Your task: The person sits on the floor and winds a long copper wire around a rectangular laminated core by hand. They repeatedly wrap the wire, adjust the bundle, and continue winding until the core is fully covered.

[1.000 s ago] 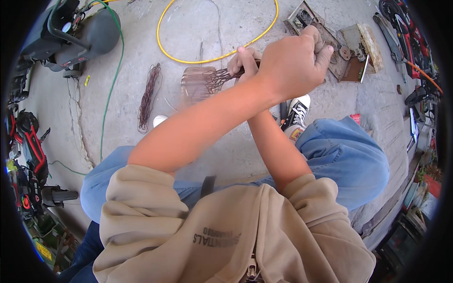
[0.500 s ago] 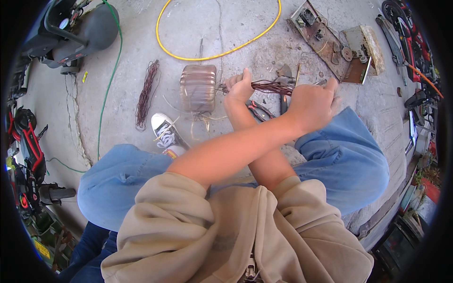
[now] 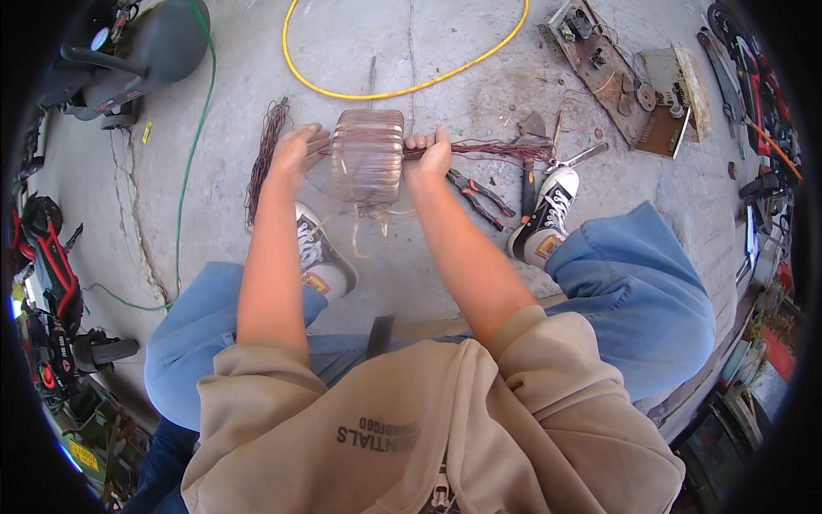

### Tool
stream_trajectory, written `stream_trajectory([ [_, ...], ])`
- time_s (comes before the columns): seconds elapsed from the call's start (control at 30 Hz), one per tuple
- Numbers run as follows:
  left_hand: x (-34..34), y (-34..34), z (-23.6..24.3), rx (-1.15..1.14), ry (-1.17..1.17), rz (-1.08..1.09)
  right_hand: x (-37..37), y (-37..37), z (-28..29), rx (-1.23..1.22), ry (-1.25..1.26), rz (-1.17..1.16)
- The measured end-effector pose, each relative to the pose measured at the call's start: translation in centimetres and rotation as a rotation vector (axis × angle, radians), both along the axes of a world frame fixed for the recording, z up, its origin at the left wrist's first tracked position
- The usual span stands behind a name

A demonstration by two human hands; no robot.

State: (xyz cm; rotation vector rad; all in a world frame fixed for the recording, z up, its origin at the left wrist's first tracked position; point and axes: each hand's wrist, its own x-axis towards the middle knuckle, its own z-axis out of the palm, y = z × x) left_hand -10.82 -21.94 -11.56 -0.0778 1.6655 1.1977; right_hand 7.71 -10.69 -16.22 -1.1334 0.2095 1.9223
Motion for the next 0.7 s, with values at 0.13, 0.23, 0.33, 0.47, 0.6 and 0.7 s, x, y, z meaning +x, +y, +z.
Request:
stream_trajectory([
  [0.13, 3.2, -1.6, -4.4, 0.040, -0.125, -0.096, 0.6, -0.4, 0.5, 0.068, -0.249, 0.179],
  [0.23, 3.0, -1.7, -4.3, 0.053, -0.092, -0.207, 2.6, -0.8, 1.3, 0.132, -0.431, 0.508],
  [0.33, 2.2, -1.4, -4.3, 0.048, -0.148, -0.247, 2.9, -1.3, 0.2, 0.130, -0.267, 0.502],
  [0.47, 1.7, -1.3, -3.7, 0.180, -0.247, -0.246, 1.4, -1.4, -0.9, 0.088, -0.238, 0.565],
  [0.6, 1.2, -1.7, -4.2, 0.078, -0.208, -0.327, 3.8, 0.2, 0.4, 0.064, -0.147, 0.602],
  [0.7, 0.8, -2.0, -5.6, 0.046, -0.178, -0.360, 7.2, 2.8, 2.3, 0.013, -0.142, 0.496],
])
